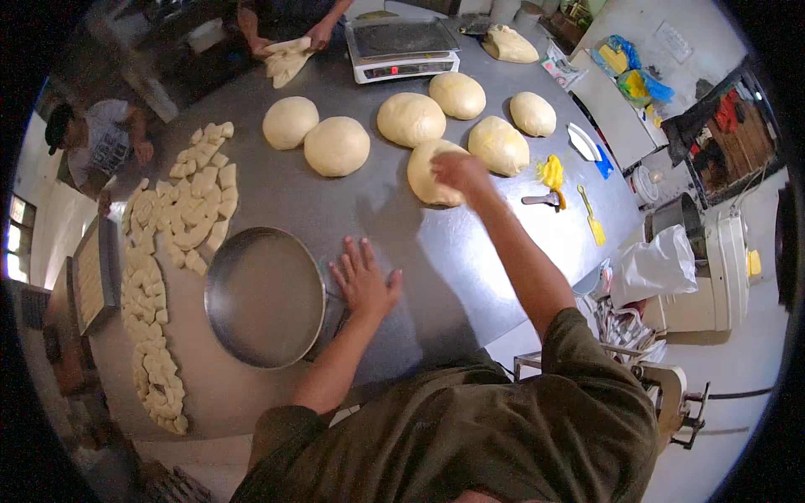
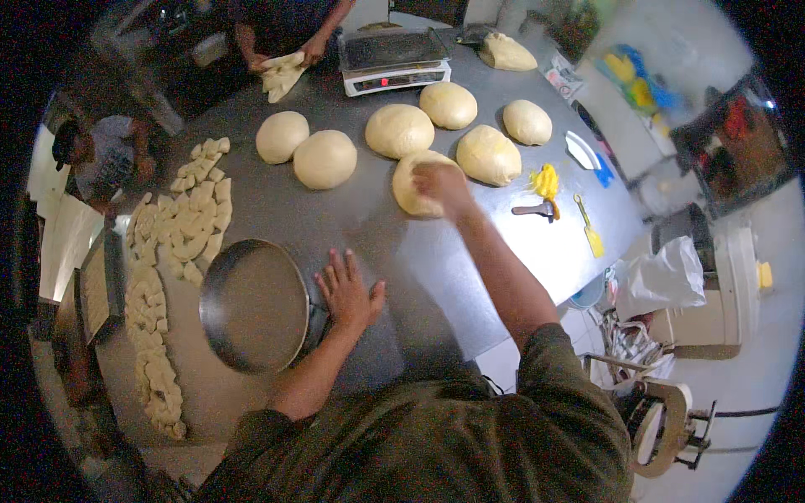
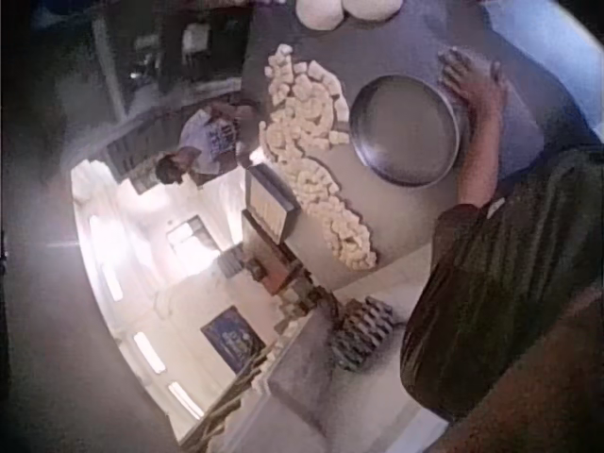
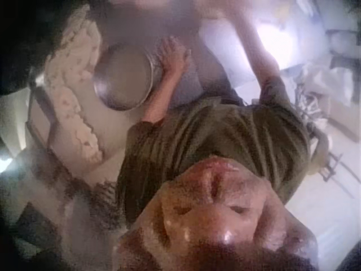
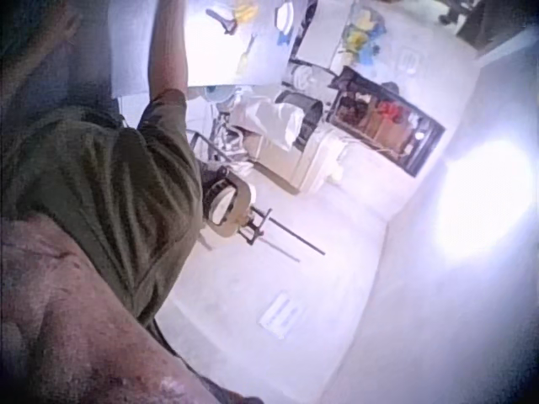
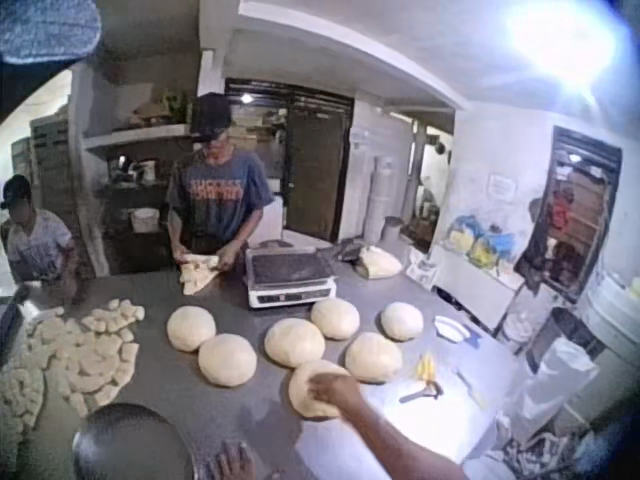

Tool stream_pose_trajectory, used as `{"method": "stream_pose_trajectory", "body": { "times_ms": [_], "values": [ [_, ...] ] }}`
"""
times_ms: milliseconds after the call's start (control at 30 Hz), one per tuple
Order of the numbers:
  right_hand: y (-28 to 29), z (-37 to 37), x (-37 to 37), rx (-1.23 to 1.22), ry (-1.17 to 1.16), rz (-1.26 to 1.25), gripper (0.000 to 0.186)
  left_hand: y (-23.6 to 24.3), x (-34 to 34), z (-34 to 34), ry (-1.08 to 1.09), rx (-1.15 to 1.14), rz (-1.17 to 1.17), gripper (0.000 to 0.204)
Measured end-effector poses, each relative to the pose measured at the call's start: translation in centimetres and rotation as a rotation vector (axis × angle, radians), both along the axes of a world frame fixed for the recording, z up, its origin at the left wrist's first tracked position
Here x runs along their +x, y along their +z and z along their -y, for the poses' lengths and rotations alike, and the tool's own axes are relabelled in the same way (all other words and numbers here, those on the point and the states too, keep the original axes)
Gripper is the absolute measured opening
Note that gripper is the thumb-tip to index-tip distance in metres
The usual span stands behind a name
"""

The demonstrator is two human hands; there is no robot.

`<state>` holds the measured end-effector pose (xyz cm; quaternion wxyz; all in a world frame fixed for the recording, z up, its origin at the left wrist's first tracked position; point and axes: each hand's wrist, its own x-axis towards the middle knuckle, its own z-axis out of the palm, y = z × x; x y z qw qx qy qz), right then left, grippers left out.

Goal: The person prepares dough by flattening it by hand on a table, placing it into a metal tray, and using a manual mechanical press to cut the dough into sections before rolling small portions into balls and placing them in a rectangular tray.

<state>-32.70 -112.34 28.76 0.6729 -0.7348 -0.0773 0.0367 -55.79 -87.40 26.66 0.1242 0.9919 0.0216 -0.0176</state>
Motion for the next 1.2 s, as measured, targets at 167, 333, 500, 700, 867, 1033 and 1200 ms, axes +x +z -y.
{"method": "stream_pose_trajectory", "body": {
  "times_ms": [167,333,500,700,867,1033,1200],
  "values": [
    [6.2,7.9,10.4,0.527,-0.194,-0.783,0.067,0.0,-0.5,-0.1,0.033,0.023,0.006,0.100],
    [3.0,-0.2,16.5,0.321,0.003,-0.676,0.086,-1.6,-0.1,0.2,0.039,0.038,0.061,0.102],
    [0.7,-10.5,19.3,0.646,0.004,-0.742,0.049,-1.4,1.3,1.2,0.008,0.062,0.055,0.104],
    [6.7,-10.0,9.2,1.000,0.159,-0.539,0.033,-1.2,0.9,0.6,0.066,0.128,-0.043,0.102],
    [19.4,10.4,-2.9,-0.104,0.052,0.364,0.041,-0.3,1.1,2.0,0.031,0.119,0.020,0.102],
    [19.8,13.3,-16.2,-1.254,-0.249,0.638,0.061,-0.3,0.4,2.0,0.000,0.136,0.041,0.099],
    [1.0,15.4,-21.5,-1.191,-0.355,0.216,0.059,-1.1,0.2,1.7,0.013,0.095,0.125,0.099]
  ]
}}
